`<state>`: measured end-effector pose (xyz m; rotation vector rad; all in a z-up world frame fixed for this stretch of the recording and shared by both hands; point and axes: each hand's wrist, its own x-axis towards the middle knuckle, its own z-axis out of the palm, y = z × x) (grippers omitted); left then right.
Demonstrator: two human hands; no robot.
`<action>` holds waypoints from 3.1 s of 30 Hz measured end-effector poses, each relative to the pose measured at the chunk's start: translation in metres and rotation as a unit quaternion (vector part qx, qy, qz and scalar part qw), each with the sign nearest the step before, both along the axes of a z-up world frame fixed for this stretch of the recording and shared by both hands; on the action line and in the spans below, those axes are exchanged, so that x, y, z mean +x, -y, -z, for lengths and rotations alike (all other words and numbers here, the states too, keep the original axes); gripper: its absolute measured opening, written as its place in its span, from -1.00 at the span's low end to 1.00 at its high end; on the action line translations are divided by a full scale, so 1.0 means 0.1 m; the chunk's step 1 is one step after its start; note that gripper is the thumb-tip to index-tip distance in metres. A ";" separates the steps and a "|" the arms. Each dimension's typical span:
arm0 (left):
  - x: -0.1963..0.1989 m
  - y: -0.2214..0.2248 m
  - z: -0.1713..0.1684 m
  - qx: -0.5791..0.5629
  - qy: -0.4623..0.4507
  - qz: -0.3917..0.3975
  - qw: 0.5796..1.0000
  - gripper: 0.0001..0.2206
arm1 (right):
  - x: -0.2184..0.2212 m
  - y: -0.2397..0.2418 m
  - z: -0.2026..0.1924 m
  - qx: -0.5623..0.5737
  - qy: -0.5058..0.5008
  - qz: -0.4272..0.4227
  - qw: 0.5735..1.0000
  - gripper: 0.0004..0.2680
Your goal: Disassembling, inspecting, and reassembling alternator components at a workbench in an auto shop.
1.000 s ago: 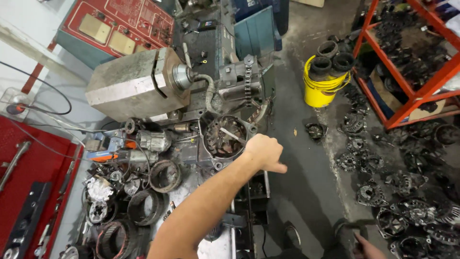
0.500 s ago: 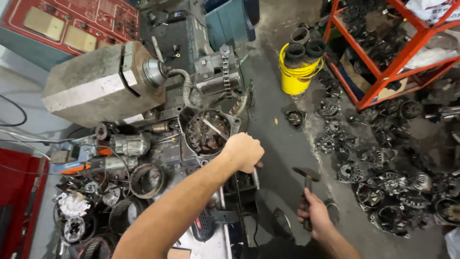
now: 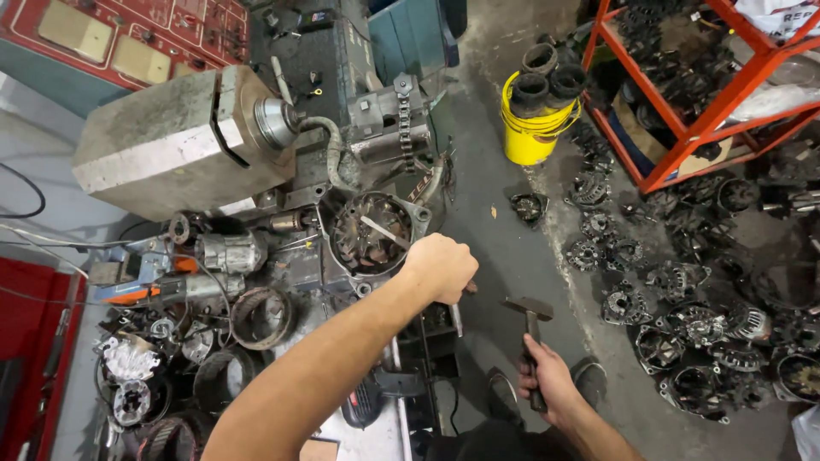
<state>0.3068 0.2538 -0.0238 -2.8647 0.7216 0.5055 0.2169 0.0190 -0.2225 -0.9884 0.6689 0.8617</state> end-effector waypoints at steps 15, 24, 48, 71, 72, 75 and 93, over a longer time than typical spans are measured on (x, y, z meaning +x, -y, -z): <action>0.11 -0.05 0.07 0.005 -0.011 -0.020 1.000 -0.85 | 0.09 0.04 -0.02 0.061 -0.087 0.015 0.994 -0.73; 0.02 0.16 -0.06 -0.020 -0.004 -0.002 1.000 -0.83 | 0.13 0.00 0.07 0.042 -0.067 -0.002 0.997 -0.76; 0.13 0.01 0.08 0.000 -0.004 0.001 1.000 -0.85 | 0.12 0.10 0.18 0.078 -0.092 0.011 0.993 -0.75; 0.04 -0.04 0.08 0.047 -0.032 0.022 0.998 -0.85 | -0.31 -0.40 -0.67 0.214 -0.102 -0.010 0.972 -0.82; 0.04 -0.04 0.08 0.051 -0.031 0.025 0.998 -0.86 | -0.33 -0.40 -0.64 0.224 -0.091 -0.027 0.970 -0.82; 0.05 -0.05 0.12 0.056 -0.033 0.020 0.998 -0.86 | -0.21 -0.42 -0.45 0.221 -0.118 0.011 0.968 -0.78; 0.13 -0.06 0.19 0.050 -0.024 -0.013 0.998 -0.85 | 0.14 -0.26 -0.08 0.193 -0.097 0.012 0.976 -0.75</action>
